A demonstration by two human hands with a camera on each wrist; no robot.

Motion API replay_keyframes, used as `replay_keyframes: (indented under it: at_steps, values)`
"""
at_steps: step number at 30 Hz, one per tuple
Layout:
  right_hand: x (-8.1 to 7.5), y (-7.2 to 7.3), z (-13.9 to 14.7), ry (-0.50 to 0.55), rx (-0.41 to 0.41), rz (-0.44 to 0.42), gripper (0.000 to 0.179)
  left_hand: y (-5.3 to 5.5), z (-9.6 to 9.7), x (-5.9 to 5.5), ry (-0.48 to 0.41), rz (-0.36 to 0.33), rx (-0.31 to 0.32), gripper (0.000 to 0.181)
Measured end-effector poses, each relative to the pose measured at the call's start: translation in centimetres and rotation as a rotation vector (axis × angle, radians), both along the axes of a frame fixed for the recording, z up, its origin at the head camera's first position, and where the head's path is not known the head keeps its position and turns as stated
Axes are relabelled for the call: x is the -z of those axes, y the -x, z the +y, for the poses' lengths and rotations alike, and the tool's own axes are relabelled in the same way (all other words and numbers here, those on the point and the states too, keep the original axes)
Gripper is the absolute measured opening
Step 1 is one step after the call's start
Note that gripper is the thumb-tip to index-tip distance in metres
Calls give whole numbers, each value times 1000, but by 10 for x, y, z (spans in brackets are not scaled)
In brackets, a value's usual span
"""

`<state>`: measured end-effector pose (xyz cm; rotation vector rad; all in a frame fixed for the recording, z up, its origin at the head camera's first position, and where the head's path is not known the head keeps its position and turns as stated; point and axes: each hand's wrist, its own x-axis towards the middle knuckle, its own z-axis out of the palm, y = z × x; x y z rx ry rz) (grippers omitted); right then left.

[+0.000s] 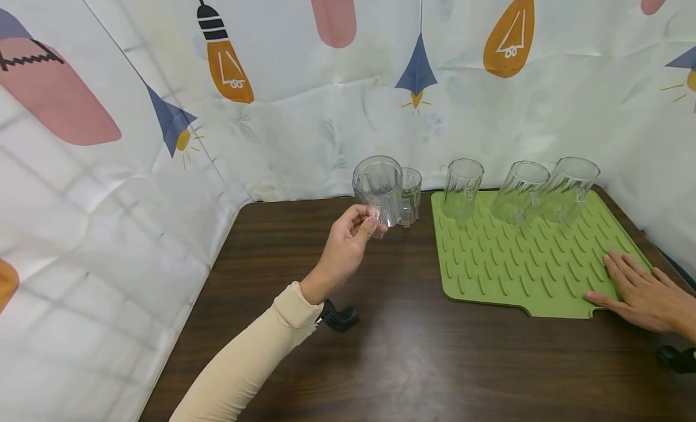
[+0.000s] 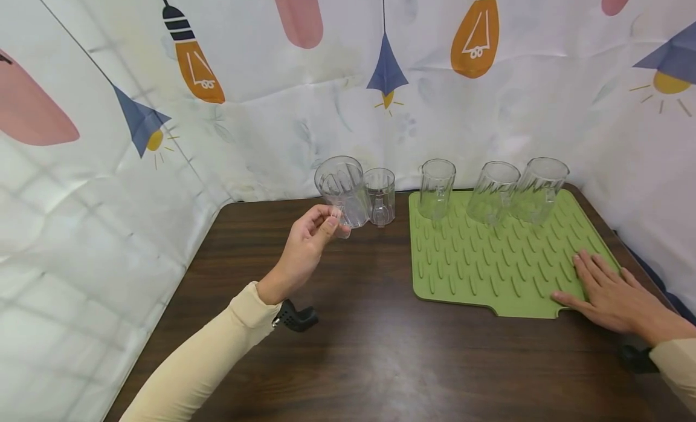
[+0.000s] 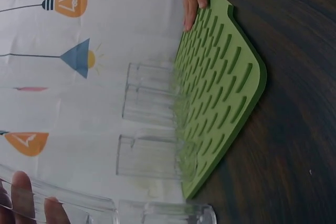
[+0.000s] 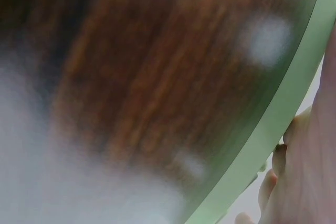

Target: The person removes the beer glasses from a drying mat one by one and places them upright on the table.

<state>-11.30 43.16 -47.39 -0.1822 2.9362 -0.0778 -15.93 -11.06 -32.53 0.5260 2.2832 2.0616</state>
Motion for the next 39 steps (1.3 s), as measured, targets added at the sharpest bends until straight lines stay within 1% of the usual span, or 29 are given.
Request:
replay_keyframes:
  at_steps: [2, 13, 21, 29, 35, 39]
  values:
    - [0, 0, 0, 0, 0, 1, 117, 1, -4, -1, -5, -9, -10, 22]
    - [-1, -1, -1, -9, 9, 6, 116, 8, -29, -3, -102, -33, -72, 24]
    - [1, -1, -1, -17, 5, 24, 115, 16, -47, -2, -117, -50, -109, 24]
    - [3, -1, -1, -10, 15, 11, 115, 29, -65, -2, -153, -37, -150, 25]
    - [2, 0, -1, -9, 11, 12, 116, 41, -78, 3, -128, -54, -173, 33]
    - [1, 0, -2, 6, 7, 11, 115, 49, -85, 9, -128, -71, -184, 31]
